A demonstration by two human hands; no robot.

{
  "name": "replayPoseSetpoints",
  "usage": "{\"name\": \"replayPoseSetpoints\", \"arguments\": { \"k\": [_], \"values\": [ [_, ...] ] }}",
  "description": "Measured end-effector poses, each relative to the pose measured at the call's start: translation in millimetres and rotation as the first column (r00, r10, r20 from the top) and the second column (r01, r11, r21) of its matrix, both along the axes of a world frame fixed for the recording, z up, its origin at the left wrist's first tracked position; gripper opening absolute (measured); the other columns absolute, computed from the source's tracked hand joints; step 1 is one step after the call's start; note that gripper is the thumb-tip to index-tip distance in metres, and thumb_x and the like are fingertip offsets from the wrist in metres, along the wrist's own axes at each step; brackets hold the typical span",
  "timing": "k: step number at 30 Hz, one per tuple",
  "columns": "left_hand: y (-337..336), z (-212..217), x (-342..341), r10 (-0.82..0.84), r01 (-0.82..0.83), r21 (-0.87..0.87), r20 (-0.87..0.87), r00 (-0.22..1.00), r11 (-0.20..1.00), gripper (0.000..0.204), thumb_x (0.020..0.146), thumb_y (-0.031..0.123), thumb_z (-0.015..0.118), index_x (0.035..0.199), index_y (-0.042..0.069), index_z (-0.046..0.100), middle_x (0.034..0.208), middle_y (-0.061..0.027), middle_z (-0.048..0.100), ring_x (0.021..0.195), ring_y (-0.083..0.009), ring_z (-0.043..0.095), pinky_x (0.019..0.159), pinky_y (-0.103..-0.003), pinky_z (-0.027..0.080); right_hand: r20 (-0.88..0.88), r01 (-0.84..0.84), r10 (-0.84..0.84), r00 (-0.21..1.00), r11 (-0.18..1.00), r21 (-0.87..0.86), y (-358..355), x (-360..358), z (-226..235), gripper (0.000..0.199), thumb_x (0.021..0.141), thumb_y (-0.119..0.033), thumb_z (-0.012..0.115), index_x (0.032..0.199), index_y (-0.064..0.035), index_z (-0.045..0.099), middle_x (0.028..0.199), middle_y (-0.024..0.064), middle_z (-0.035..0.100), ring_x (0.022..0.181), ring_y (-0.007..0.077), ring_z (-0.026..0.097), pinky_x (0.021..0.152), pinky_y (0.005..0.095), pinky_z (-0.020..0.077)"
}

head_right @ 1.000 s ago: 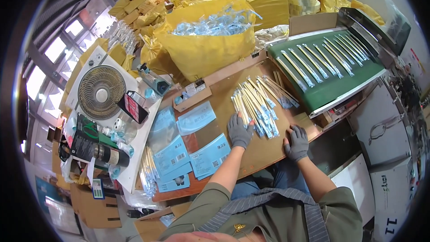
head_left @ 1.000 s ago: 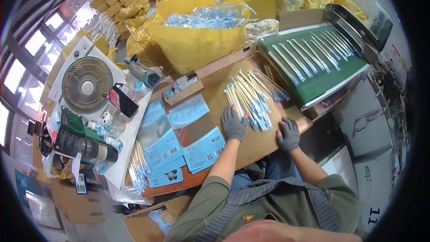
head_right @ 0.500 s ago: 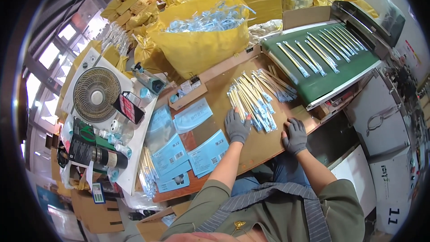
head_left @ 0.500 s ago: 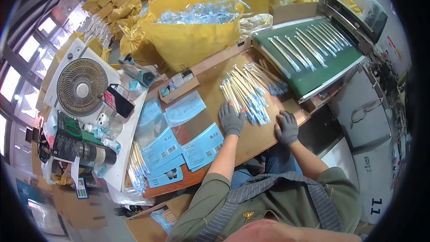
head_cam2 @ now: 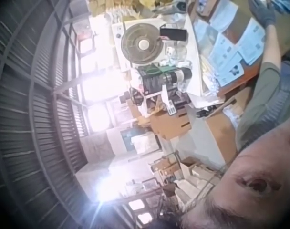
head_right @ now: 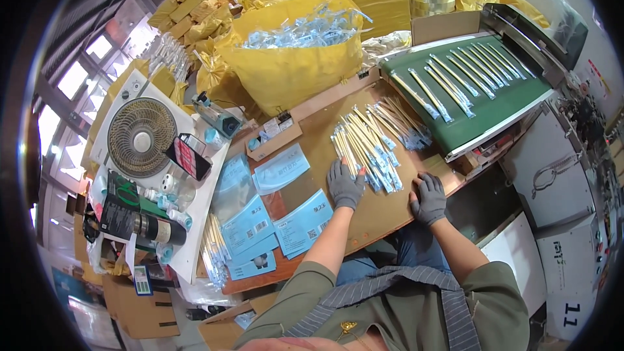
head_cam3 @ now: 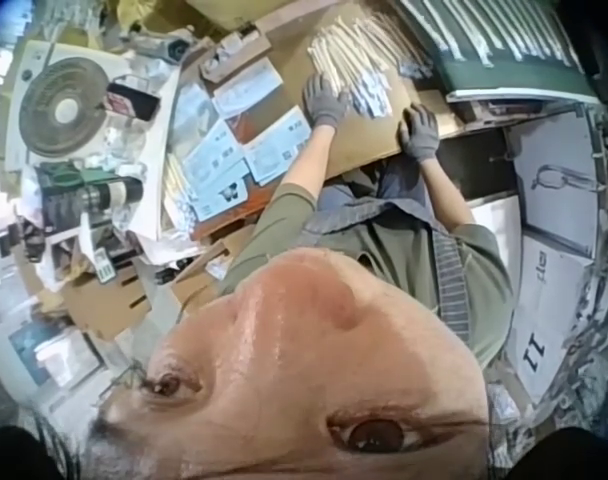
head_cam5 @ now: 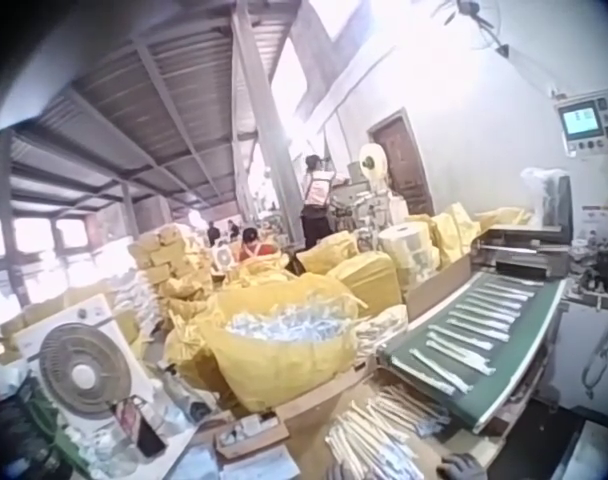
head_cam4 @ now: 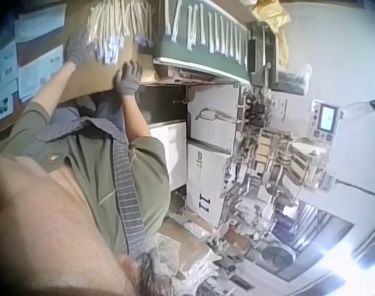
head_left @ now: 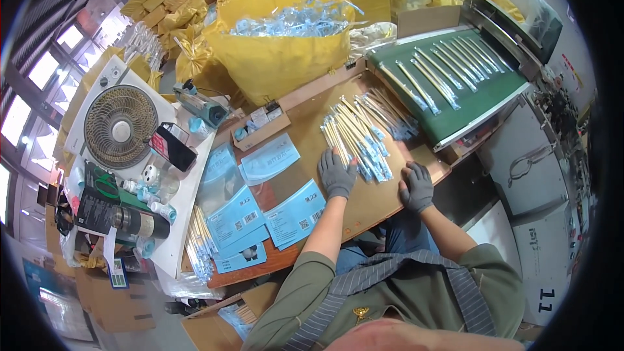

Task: Taking bundles of chopsticks, inserting them into plastic sleeves, and placing them into cardboard boxes.

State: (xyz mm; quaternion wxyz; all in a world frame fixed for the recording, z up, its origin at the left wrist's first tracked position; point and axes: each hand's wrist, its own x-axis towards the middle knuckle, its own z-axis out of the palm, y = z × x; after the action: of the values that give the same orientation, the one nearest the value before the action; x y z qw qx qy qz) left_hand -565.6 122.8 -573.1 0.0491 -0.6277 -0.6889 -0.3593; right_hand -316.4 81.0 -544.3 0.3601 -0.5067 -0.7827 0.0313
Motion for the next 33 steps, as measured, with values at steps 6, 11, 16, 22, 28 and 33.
{"name": "replayPoseSetpoints", "arguments": {
  "k": [6,11,16,22,28,33],
  "values": [
    [0.7,-1.2,-0.4,-0.007,0.007,-0.004,0.006,1.0,1.0,0.065,0.082,0.045,0.06,0.125,-0.003,0.048,0.127,-0.023,0.048,0.122,-0.0366,0.04,0.104,-0.046,0.028,0.007,0.006,-0.006,1.0,1.0,0.008,-0.3,-0.5,2.2,0.034,0.075,-0.019,0.06,0.106,-0.0041,0.056,0.117,0.0177,0.053,0.112,0.0375,0.048,0.097,0.0444,0.0383],
    [1.6,-2.1,-0.8,0.0,0.0,-0.01,-0.002,1.0,1.0,0.065,0.082,0.045,0.06,0.125,-0.003,0.048,0.126,-0.0232,0.048,0.122,-0.0366,0.04,0.104,-0.046,0.028,0.011,0.008,-0.009,1.0,1.0,0.021,0.2,-0.8,2.4,0.034,0.075,-0.018,0.059,0.106,-0.004,0.056,0.116,0.0182,0.054,0.111,0.0376,0.049,0.096,0.0443,0.0395],
    [0.4,-1.3,1.2,0.011,-0.011,0.001,-0.025,1.0,1.0,0.064,0.084,0.045,0.059,0.124,-0.003,0.048,0.127,-0.0242,0.048,0.12,-0.0378,0.043,0.104,-0.045,0.03,0.017,0.016,-0.016,1.0,1.0,-0.011,-1.4,0.8,0.3,0.035,0.076,-0.021,0.06,0.107,-0.0052,0.056,0.119,0.0167,0.053,0.115,0.0366,0.047,0.1,0.0439,0.0362],
    [-4.5,0.7,-2.7,0.01,-0.01,-0.007,-0.017,1.0,1.0,0.064,0.085,0.045,0.057,0.125,-0.003,0.048,0.128,-0.0243,0.048,0.121,-0.0377,0.042,0.104,-0.045,0.03,0.006,-0.001,0.001,1.0,1.0,-0.005,-2.4,-1.8,-0.7,0.035,0.076,-0.021,0.06,0.107,-0.0053,0.056,0.119,0.0164,0.053,0.115,0.0365,0.047,0.1,0.0439,0.0358],
    [-2.0,0.3,0.3,0.0,0.0,-0.031,-0.015,1.0,1.0,0.064,0.085,0.045,0.057,0.126,-0.003,0.048,0.128,-0.0247,0.047,0.122,-0.0383,0.041,0.104,-0.046,0.029,0.008,0.029,-0.029,1.0,1.0,-0.012,-4.1,-0.4,-0.3,0.036,0.075,-0.021,0.06,0.107,-0.0055,0.056,0.118,0.0163,0.053,0.115,0.0361,0.047,0.1,0.0442,0.0363],
    [4.0,-3.9,2.6,-0.008,0.003,-0.088,-0.048,0.999,0.996,0.071,0.082,0.048,0.058,0.131,-0.002,0.044,0.129,-0.0268,0.047,0.12,-0.0405,0.043,0.103,-0.048,0.031,-0.002,0.036,-0.036,0.999,0.998,-0.042,1.1,9.3,-6.6,0.036,0.075,-0.021,0.06,0.107,-0.0058,0.055,0.116,0.0168,0.053,0.113,0.0359,0.047,0.099,0.045,0.0373]
  ]
}}
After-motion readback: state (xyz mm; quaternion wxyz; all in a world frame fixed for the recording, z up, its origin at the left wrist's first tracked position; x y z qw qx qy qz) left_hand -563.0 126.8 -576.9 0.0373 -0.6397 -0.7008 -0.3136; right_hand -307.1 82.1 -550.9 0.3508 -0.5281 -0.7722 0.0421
